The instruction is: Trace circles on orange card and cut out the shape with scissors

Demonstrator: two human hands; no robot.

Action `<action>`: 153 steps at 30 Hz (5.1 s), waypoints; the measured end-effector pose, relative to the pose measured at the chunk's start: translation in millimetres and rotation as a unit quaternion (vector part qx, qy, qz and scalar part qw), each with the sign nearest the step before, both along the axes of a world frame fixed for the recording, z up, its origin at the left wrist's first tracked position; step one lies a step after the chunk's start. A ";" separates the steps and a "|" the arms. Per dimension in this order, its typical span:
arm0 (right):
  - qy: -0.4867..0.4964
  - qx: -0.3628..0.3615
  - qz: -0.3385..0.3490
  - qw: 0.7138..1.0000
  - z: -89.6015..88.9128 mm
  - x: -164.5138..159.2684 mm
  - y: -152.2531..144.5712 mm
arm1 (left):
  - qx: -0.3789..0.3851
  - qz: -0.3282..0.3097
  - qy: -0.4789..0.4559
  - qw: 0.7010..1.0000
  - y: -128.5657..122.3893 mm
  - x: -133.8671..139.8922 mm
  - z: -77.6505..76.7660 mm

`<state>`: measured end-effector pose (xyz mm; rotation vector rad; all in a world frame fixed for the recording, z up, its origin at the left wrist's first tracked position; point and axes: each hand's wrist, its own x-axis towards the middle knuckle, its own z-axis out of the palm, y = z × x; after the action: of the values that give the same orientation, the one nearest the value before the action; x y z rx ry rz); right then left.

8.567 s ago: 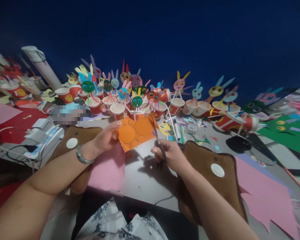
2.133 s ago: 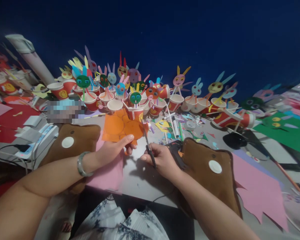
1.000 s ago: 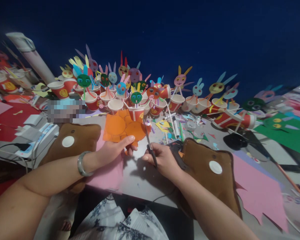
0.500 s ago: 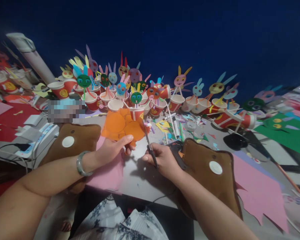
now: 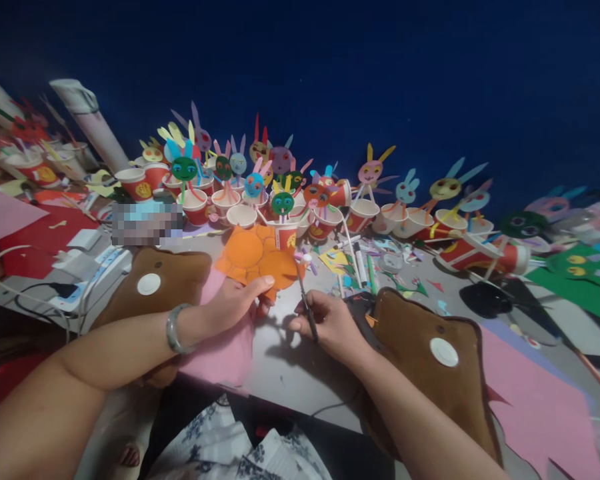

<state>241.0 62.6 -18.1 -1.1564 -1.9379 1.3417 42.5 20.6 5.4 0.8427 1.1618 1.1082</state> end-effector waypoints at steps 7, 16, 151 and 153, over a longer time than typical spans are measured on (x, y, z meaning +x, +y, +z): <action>-0.009 -0.001 0.016 1.000 -1.6 1.9 0.5 | -0.007 -0.001 0.000 1.000 -1.1 -1.4 -0.3; -0.024 -0.020 0.046 0.998 -2.6 2.4 -3.9 | -0.030 0.067 -0.028 0.997 10.9 -5.1 2.4; 0.044 0.083 -0.108 0.990 -14.3 6.4 4.6 | -0.008 -0.080 0.019 0.997 17.3 -9.9 -27.1; 0.037 0.088 -0.108 0.990 -13.8 5.9 4.7 | 0.003 -0.086 0.021 0.996 17.8 -9.6 -28.7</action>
<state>246.9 67.3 -31.9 -1.1746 -1.7810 1.0633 32.9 38.4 -23.3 0.9555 1.0992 0.9571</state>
